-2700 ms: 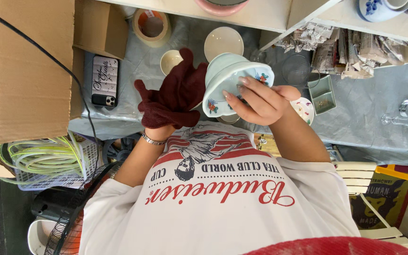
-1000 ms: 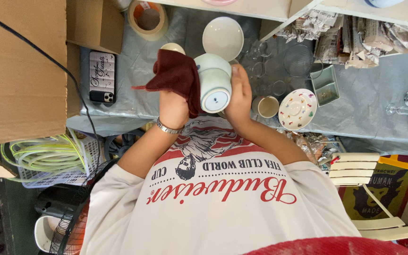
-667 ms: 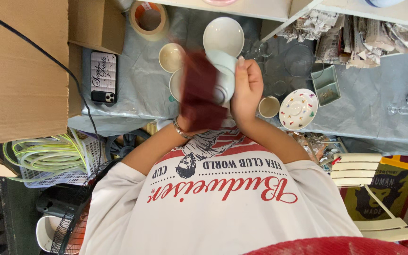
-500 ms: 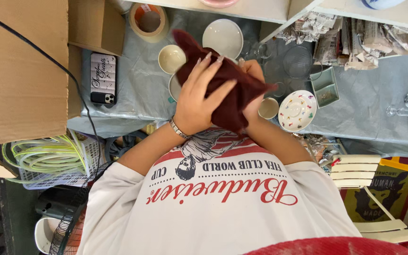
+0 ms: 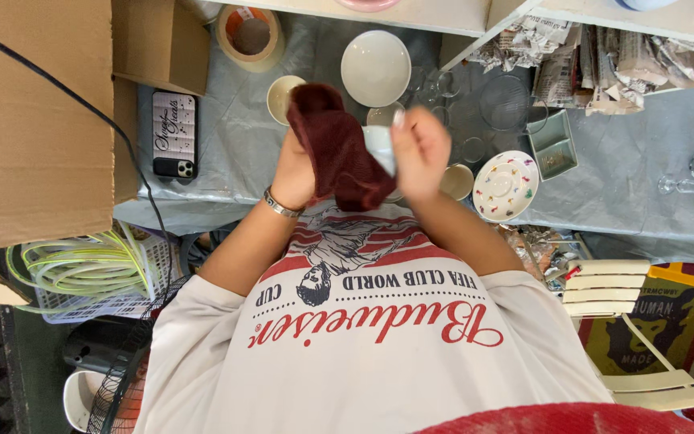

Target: The person wipes ceramic bowls, cups, plates and small dishes with a dark red cloth at a work table, handling each piece one at a time and setting it back on the table. They occasionally stack cups and plates together and turn pieces over to wipe different sides.

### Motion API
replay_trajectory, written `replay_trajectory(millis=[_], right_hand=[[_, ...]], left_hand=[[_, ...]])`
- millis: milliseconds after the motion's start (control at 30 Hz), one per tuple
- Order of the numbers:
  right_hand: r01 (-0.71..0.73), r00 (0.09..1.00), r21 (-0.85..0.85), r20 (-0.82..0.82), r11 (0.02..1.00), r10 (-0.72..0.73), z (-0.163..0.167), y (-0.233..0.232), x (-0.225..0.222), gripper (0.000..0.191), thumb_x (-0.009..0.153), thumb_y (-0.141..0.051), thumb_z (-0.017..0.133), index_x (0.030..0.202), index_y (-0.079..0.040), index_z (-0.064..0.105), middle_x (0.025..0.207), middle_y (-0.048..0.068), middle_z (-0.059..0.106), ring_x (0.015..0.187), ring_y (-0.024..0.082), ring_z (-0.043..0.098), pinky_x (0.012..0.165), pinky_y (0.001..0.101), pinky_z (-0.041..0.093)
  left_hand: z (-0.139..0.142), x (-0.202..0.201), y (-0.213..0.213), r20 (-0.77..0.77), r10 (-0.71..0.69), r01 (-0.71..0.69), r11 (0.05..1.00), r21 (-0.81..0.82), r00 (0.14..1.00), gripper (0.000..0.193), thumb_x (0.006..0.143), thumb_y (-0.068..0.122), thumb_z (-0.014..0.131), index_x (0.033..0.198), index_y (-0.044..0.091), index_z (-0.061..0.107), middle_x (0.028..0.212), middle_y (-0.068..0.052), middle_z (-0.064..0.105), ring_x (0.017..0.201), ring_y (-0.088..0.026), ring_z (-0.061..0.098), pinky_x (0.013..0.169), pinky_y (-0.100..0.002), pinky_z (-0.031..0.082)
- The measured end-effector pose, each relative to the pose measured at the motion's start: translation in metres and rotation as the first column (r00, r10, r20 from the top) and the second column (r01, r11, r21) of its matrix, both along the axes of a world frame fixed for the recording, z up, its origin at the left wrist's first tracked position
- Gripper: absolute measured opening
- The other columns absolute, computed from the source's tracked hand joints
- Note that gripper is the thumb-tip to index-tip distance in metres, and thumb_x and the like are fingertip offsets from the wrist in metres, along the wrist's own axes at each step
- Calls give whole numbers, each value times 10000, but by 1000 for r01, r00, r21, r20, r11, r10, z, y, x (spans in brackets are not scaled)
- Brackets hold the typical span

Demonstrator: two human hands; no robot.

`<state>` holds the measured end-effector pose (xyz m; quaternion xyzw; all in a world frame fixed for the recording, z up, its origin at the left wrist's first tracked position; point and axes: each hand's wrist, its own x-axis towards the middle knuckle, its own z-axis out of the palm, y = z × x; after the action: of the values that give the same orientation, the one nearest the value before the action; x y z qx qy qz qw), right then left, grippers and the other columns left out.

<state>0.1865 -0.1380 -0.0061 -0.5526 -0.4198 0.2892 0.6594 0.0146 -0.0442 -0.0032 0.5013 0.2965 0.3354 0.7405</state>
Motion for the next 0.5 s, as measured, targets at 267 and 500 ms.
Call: replay_trajectory(millis=[267,500], right_hand=[[-79,992,-100,-108,992,68,15,23,24,263,1077,-144,595,850,-12,578,789,-31,515,726,77,437,657,248,346],[186,973,259,87,948,-215,-8,-2,41,364,1137,-223,451,830,-80,584,784,-3,629,718,100,569,655,234,450]], left_hand=[[-8,-16,-18,287,-334,367,928,-70,898,596,948,116,745,1468,108,455,1353,-9,642,1220,-116,636,1062,-331,540],[-18,-10,-40,49,97,-105,971,213,994,311,1048,90,702,1344,37,624,1300,-93,706,1184,-203,697,1018,-385,602]])
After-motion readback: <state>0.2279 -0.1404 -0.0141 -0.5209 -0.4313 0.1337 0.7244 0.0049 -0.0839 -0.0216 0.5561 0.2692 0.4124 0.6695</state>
